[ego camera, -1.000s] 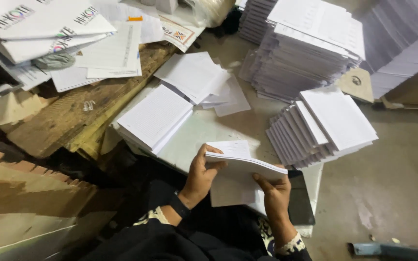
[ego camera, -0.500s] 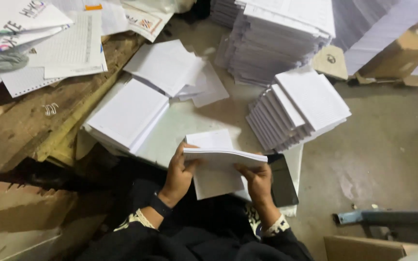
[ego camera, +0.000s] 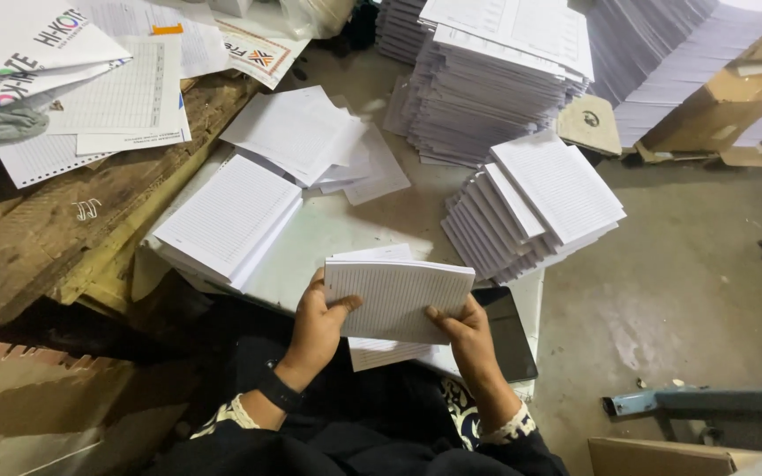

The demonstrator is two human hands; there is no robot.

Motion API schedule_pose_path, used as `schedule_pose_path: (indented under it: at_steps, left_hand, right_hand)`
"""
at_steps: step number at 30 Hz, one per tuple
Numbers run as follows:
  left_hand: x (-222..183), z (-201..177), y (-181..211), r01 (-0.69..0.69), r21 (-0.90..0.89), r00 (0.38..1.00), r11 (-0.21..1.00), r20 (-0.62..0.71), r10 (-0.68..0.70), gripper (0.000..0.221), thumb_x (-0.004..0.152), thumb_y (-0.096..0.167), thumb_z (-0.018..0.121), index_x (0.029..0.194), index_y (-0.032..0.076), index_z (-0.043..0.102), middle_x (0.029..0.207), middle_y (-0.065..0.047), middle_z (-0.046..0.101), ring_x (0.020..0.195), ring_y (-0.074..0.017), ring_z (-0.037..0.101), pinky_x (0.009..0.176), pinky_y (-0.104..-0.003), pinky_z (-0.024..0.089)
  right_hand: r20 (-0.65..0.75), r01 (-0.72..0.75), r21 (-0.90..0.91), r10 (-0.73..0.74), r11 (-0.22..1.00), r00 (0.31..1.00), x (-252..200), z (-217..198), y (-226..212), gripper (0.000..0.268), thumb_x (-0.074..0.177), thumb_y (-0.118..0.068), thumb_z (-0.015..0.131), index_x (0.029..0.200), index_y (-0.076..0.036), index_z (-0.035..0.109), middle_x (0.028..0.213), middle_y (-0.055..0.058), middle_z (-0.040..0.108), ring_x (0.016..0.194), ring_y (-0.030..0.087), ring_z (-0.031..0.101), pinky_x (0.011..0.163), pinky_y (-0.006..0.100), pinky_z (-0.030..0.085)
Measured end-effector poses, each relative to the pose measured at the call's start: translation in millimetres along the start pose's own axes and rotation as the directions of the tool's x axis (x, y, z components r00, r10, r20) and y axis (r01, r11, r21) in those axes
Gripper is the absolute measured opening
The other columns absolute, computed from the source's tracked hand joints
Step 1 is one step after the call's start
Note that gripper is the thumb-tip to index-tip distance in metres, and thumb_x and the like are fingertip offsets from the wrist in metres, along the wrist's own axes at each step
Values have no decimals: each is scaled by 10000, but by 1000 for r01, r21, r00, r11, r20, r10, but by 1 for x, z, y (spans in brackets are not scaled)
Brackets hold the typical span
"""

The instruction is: Counting and stacking printed paper sheets into organized piles on a workbench

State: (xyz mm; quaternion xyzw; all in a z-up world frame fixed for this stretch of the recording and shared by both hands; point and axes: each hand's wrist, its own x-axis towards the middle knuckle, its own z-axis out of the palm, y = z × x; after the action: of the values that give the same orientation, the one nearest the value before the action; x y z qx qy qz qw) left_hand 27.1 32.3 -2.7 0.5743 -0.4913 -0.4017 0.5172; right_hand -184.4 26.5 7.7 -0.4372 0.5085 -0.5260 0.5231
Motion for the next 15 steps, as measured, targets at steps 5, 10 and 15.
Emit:
schedule_pose_path:
  at_steps: [5, 10, 15]
  left_hand:
    - [-5, -4, 12, 110, 25, 993, 994, 32, -111, 428, 758, 108, 793, 1121, -5, 595, 996, -172, 681, 984, -361, 643, 861, -472, 486]
    - [-12, -7, 25, 159, -8, 986, 987, 47, -159, 448, 775, 109, 773, 1153, -35, 579, 1023, -208, 676, 1043, -393, 631, 886, -498, 476]
    - [-13, -8, -9, 168, -122, 984, 978, 81, -159, 404, 770, 144, 735, 1138, 68, 587, 1053, -73, 710, 1010, -214, 670, 911, -330, 539]
  right_hand:
    - [23, -35, 3, 35, 999, 999, -10, -2, -7, 202, 783, 21, 734, 955, -44, 648, 826, 85, 673, 787, 199, 667, 711, 376, 563]
    - [50, -45, 15, 44, 999, 998, -14, -6, -5, 210, 789, 19, 723, 975, -46, 650, 840, 86, 674, 803, 207, 665, 720, 393, 561]
    - [136, -92, 66, 83, 994, 987, -10, -23, 18, 385, 775, -82, 708, 1140, 2, 617, 1037, 107, 691, 953, 235, 637, 856, 367, 522]
